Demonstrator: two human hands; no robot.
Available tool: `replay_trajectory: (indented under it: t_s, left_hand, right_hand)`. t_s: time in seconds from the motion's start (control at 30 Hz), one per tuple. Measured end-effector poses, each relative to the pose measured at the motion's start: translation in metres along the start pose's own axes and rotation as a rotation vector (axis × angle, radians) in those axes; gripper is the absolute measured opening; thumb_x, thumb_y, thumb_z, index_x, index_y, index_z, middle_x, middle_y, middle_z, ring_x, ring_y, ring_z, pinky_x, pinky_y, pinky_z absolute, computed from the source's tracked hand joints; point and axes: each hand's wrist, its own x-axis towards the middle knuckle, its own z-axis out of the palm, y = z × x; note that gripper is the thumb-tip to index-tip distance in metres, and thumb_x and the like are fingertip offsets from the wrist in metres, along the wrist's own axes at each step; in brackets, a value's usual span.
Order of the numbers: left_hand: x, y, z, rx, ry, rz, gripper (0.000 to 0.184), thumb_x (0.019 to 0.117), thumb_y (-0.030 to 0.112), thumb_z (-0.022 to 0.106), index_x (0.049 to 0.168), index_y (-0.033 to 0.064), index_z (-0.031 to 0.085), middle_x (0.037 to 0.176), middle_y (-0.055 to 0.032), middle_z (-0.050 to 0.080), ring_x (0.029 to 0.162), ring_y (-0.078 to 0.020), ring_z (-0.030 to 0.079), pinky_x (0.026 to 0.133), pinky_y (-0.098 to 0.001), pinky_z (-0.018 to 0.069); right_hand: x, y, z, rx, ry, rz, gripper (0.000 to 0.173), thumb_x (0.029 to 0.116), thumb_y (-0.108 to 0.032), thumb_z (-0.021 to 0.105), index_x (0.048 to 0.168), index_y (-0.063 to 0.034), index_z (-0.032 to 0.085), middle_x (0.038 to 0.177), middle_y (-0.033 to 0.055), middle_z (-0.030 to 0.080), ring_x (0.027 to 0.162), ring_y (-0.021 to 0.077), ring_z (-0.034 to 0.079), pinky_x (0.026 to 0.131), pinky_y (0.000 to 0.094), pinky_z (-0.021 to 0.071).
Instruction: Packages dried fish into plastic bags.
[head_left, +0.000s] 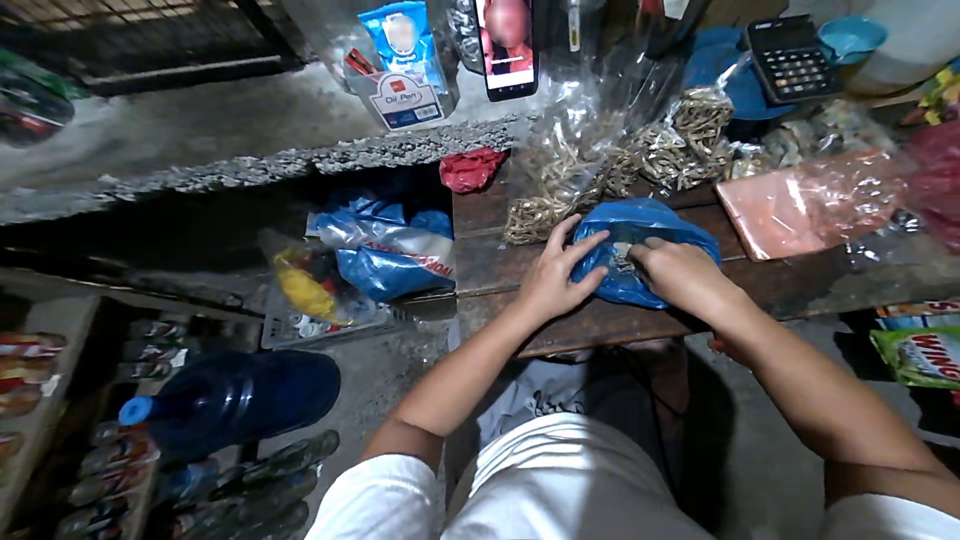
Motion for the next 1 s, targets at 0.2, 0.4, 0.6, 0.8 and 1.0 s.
replay_trajectory:
  t_s: [0.2,0.4,0.6,0.8,1.0]
  left_hand:
    - [-0.016,-0.016,-0.038,0.021,0.393,0.161,0.046,0.0914,0.013,0.065,0.129,-0.0118,0.056,0.135,-0.0301,0.056,0.12,-0.0301,0.061,0.099,-0.0376,0.0522]
    - [0.009,-0.062,-0.061,-0.123,0.212,-0.167,0.117,0.0769,0.02,0.087,0.16,-0.0036,0.007,0.16,-0.0317,0.025,0.147,-0.0357,0.036,0.118,-0.0447,0.0367]
    - [0.017,-0.07,-0.051,-0.177,0.094,-0.25,0.116,0.0794,0.006,0.084,0.162,0.0034,0.003,0.159,-0.028,0.032,0.14,-0.0327,0.048,0.113,-0.0454,0.0425]
    - [0.012,-0.077,-0.049,-0.185,0.095,-0.244,0.082,0.088,0.004,0.076,0.155,-0.0031,0.029,0.139,-0.0261,0.057,0.127,-0.0313,0.06,0.109,-0.0452,0.0464]
    - [0.011,-0.083,-0.049,-0.193,0.062,-0.226,0.073,0.0898,0.005,0.074,0.152,-0.0033,0.036,0.139,-0.0254,0.058,0.126,-0.0307,0.06,0.109,-0.0458,0.0463]
  right_hand:
    - [-0.007,0.012,-0.012,0.073,0.215,-0.079,0.021,0.0952,0.001,0.065,0.115,0.0041,0.07,0.11,0.0292,0.068,0.098,0.0511,0.067,0.08,0.0688,0.0514]
    - [-0.005,0.016,-0.018,0.207,0.339,-0.142,0.02,0.0977,-0.002,0.064,0.115,0.0046,0.069,0.111,0.0283,0.067,0.103,0.049,0.067,0.086,0.0683,0.0506]
    - [-0.01,0.018,-0.031,0.29,0.249,-0.168,0.018,0.0946,0.0,0.068,0.112,0.0032,0.071,0.108,0.0254,0.069,0.103,0.0447,0.067,0.091,0.0656,0.0494]
    - [-0.021,0.023,-0.066,0.337,0.283,-0.152,0.018,0.0961,0.0,0.066,0.113,0.0036,0.07,0.107,0.0243,0.07,0.097,0.0394,0.068,0.089,0.0615,0.0505]
    - [-0.011,0.012,-0.121,0.276,0.379,-0.216,0.021,0.099,-0.006,0.064,0.117,0.0019,0.068,0.106,0.0224,0.069,0.089,0.0327,0.068,0.085,0.0549,0.0532]
